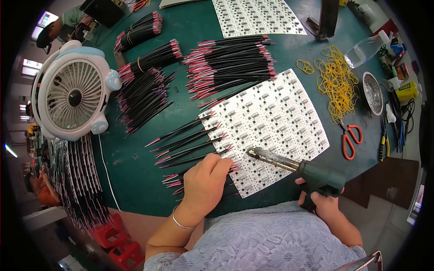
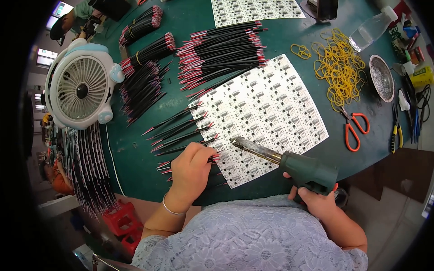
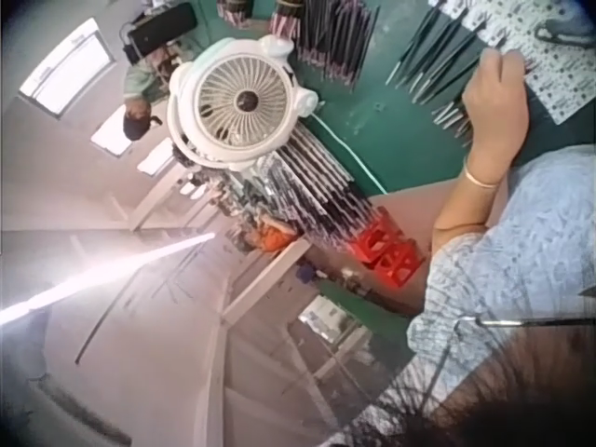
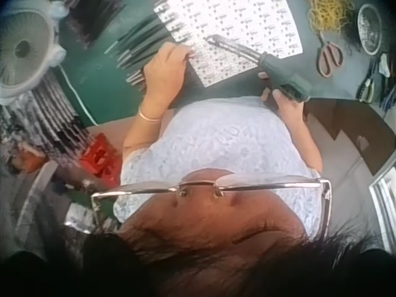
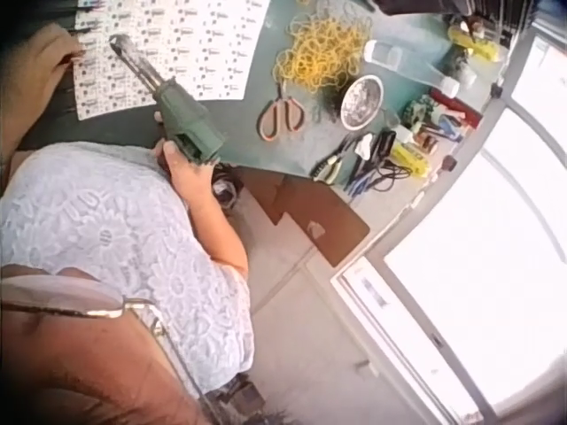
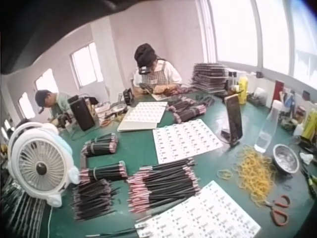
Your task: The person solders individual wires onto a printed circuit board panel using a soldering iron.
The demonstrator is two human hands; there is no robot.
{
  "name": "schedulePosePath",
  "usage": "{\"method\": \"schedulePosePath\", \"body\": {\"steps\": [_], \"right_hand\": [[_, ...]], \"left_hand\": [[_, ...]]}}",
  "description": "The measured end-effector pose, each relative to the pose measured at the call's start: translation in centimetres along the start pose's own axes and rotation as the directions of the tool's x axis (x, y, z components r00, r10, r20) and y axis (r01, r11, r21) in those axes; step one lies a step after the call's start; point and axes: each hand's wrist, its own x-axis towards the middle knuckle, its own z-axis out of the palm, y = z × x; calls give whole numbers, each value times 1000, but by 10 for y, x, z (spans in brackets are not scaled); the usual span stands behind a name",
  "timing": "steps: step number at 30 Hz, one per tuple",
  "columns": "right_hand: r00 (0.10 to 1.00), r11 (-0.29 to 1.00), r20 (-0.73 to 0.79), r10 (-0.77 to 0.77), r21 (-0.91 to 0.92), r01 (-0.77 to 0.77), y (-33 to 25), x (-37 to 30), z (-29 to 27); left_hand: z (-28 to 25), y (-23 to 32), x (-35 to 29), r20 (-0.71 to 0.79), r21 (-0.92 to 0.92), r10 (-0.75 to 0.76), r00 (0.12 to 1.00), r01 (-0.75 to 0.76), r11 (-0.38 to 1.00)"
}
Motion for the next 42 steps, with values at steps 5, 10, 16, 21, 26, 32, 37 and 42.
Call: {"method": "schedulePosePath", "body": {"steps": [5,10,16,21,26,32,37,42], "right_hand": [[997,969,8,-76,-234,76,-5,1,9],[985,896,94,-143,-410,169,-8,1,8],[977,875,115,-181,-434,213,-14,4,9],[998,942,54,-17,-334,34,-13,2,1],[909,530,255,-330,-746,402,-2,-1,-3],[904,517,327,-275,-742,426,-10,7,-1],[912,515,324,-253,-752,410,-14,11,-2],[918,551,312,-246,-734,397,-9,4,-1]], "left_hand": [[3,-6,-2,-143,-22,100,985,-105,994],[-3,3,0,15,87,103,995,-104,991],[4,-5,2,-136,41,161,978,-157,987],[-1,0,-1,-42,63,93,995,-91,994],[7,-2,-3,-109,28,123,986,-121,992],[5,-2,-3,-9,2,94,996,-94,996],[7,-4,0,-114,7,130,985,-130,992],[6,-4,1,-56,54,144,988,-141,988]]}}
